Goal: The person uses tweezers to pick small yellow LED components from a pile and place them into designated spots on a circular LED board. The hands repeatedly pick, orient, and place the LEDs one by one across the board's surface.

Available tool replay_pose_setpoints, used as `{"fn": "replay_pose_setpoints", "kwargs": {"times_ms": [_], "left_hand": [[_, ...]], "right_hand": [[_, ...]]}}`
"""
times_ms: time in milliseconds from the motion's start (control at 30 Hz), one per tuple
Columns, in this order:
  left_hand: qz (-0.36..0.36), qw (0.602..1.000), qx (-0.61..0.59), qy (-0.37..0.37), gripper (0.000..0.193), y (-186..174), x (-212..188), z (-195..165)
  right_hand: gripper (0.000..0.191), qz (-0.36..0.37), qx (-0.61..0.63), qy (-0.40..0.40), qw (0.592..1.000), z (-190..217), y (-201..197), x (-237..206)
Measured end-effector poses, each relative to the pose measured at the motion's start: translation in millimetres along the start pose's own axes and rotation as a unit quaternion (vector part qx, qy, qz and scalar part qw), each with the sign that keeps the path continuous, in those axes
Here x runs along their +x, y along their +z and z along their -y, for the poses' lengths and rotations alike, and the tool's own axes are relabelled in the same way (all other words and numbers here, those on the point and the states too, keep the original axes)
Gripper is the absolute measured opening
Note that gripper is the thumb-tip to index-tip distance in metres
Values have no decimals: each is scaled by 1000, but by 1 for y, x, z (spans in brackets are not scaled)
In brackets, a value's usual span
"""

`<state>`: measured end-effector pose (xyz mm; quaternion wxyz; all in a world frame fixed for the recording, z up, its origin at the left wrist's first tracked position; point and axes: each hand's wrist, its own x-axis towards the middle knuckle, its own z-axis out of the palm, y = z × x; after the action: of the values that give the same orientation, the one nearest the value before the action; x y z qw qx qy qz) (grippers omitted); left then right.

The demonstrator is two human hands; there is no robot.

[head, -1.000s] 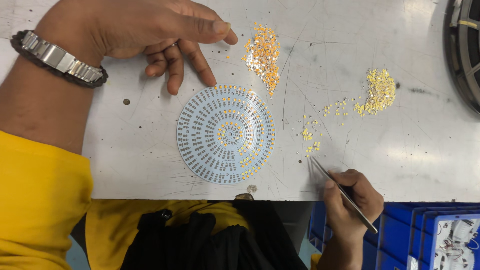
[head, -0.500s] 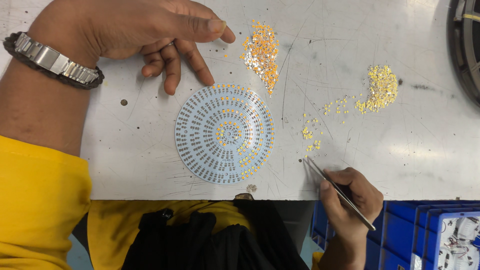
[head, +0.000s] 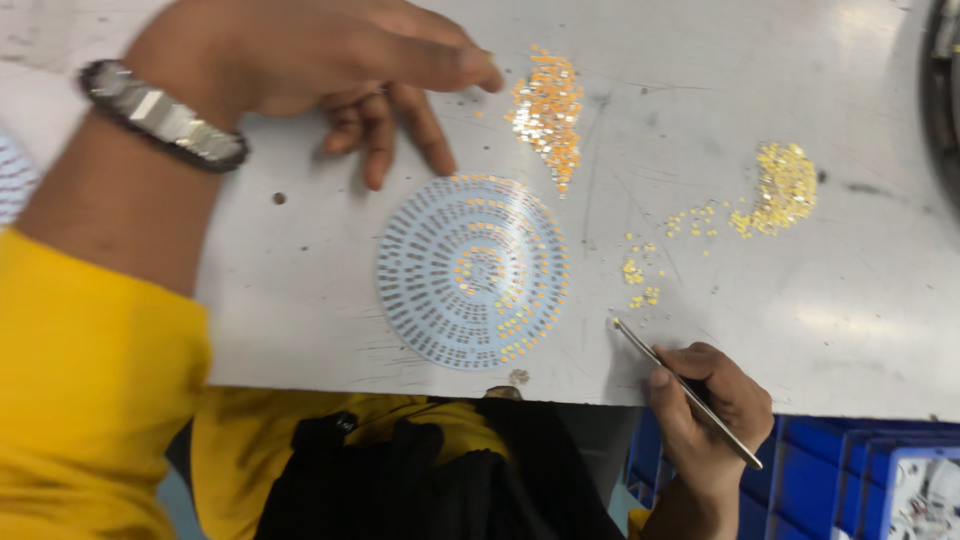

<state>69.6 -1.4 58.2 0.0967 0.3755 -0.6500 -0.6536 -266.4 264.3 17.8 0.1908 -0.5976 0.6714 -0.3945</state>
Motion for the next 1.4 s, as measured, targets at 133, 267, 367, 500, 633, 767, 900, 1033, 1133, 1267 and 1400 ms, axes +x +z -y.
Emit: {"fn": "replay_pose_setpoints", "kwargs": {"times_ms": [133,267,367,500,633,767,900,1033,1133,1267,1400], "left_hand": [[1,1000,21,12,76,5,0,-1],[-17,999,47,17,78,7,-2,-1],[-29,998,48,17,81,8,-1,-1],[-22,998,40,38,86,7,-1,-1],[-25,999,40,24,85,8,-2,-2],[-28,998,47,12,82,7,-4,-3],[-14,999,30,7,78,6,-1,-3],[16,1000,5,-17,76,3,2,-2],[16,999,14,-34,79,3,5,1],[20,999,29,-28,84,2,8,6],[12,999,40,-24,86,2,9,8]], "right_hand": [[10,75,22,-82,994,17,19,-1],[14,98,3,-106,990,28,31,3],[16,96,-3,-112,989,32,32,4],[16,104,11,-118,988,33,32,3],[14,110,-6,-116,987,30,31,2],[12,79,85,-93,989,21,28,-4],[14,-37,468,46,882,3,15,2],[22,-105,725,176,658,-10,-8,18],[22,-124,774,204,587,-12,-15,27],[25,-146,739,205,625,-7,-13,28],[25,-167,626,132,750,-7,-9,27]]}}
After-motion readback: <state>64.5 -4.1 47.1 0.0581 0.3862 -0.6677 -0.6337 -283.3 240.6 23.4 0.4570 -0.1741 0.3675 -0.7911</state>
